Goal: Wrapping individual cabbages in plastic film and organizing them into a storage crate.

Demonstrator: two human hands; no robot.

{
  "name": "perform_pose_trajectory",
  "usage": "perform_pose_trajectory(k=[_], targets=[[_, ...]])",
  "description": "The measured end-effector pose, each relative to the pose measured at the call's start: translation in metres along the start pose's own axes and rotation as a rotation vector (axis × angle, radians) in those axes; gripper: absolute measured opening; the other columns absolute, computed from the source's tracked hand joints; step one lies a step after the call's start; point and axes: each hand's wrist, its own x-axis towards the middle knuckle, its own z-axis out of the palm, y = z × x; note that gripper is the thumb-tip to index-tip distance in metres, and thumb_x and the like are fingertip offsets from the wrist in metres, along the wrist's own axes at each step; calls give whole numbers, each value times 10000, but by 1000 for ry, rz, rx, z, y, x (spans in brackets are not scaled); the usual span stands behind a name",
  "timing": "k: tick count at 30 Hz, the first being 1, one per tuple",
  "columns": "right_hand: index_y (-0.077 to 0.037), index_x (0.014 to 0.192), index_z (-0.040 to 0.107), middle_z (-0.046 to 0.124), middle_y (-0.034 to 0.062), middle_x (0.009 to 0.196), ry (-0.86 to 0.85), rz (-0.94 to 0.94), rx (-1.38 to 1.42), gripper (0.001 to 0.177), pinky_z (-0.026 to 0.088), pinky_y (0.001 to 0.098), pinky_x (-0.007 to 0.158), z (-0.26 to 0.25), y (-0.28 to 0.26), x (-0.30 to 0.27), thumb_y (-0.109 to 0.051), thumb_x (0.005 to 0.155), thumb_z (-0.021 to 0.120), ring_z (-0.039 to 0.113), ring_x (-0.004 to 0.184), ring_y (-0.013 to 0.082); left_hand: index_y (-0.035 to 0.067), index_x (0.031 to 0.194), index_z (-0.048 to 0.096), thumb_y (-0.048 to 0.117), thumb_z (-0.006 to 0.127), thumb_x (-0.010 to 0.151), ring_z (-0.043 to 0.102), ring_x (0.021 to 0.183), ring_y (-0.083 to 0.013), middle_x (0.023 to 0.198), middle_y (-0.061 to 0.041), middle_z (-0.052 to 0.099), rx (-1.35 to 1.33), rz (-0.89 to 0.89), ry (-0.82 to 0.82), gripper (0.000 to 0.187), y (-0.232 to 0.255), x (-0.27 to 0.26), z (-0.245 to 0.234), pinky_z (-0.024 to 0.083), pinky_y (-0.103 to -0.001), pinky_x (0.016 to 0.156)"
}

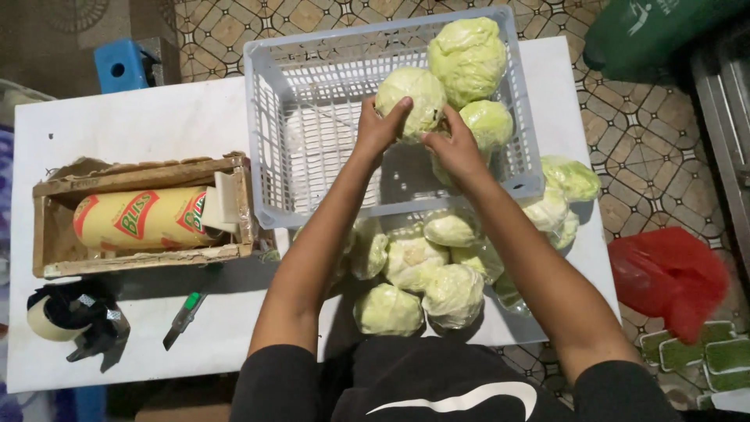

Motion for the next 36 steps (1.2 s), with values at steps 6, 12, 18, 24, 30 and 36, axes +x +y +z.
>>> perform_pose_trajectory(k=[6,12,18,24,30,36], targets=[[-53,1601,287,225,368,1593,57,124,59,868,528,508,1093,20,51,79,-122,888,779,345,1464,486,26,1331,511,553,925,761,736,661,-271,952,-232,673,18,16,28,880,-66,75,-16,622,-364,517],[17,1603,223,178,393,1608,93,147,107,954,459,540,1141,46,3,61,-179,869,800,267,1497,502,66,1400,501,565,929,773,767,819,-317,1065,-248,689,87,-1,4,908,-96,116,-12,675,-420,675],[-3,1571,332,294,340,1576,97,180,81,839,481,502,1127,44,19,74,-203,888,777,401,1444,456,46,1490,463,417,771,938,577,1287,-495,1386,-365,552,187,72,5,733,-78,102,-14,492,-569,1113],[-138,1499,508,504,206,1459,51,226,-111,697,598,383,974,19,48,81,-277,873,782,678,1152,257,97,1483,482,486,807,916,597,1265,-462,1305,-319,611,274,28,-39,760,-108,124,-22,542,-561,1035],[-20,1367,623,641,234,1321,-226,59,-35,417,515,505,1050,-17,-40,-6,-145,969,635,642,1228,320,-34,1484,402,249,848,885,450,1366,-551,1410,-374,477,494,292,-44,798,-20,31,-2,384,-595,1177],[60,1326,609,672,251,1167,17,9,-5,361,603,411,922,-85,-73,-114,-96,1003,563,698,1047,282,62,1182,668,182,730,956,727,984,-358,1066,-153,647,253,424,-307,263,23,-119,15,629,-411,769]])
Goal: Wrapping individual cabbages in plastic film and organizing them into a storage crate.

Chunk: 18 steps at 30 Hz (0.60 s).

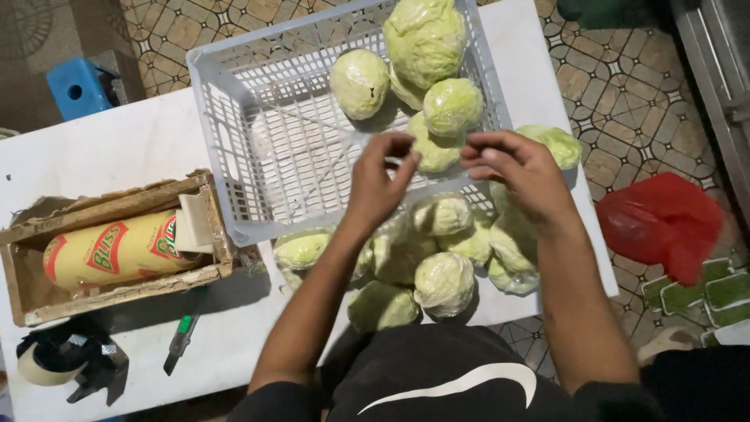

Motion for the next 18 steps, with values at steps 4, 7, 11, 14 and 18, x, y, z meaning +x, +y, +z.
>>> perform_pose_trajectory(k=[4,7,11,14,18], targets=[[77,1253,663,689,274,1101,30,37,-114,290,606,439,884,-16,31,-60,-28,991,595,697,998,306,103,1104,701,177,741,910,749,892,-315,968,-106,681,61,-52,-169,212,35,-80,2,645,-379,691],[36,1257,699,720,226,1140,-54,166,-265,335,589,453,898,-9,52,-88,-20,929,664,675,1041,304,132,1245,631,347,670,919,674,1067,-409,1081,-126,633,383,-197,-454,392,22,-126,-2,583,-512,865],[-67,1293,679,680,199,1201,-207,147,-704,376,583,508,931,5,87,-98,-198,941,698,689,1124,378,105,1189,646,388,710,910,673,988,-381,994,-116,613,589,-226,-288,402,-9,-179,-12,569,-464,827],[-135,1352,640,618,132,1253,-248,60,-915,461,542,500,1001,13,117,-105,-314,934,717,643,1198,373,99,1205,613,289,752,889,634,1000,-384,1031,-110,565,628,-240,-49,394,-5,-204,-30,542,-478,866],[-77,1302,673,603,132,1218,-205,-224,-880,414,515,492,1040,53,114,-103,-201,914,746,621,1201,369,66,1297,504,127,784,877,518,1067,-471,1170,-173,437,664,-255,283,508,7,-210,-59,463,-578,903]])
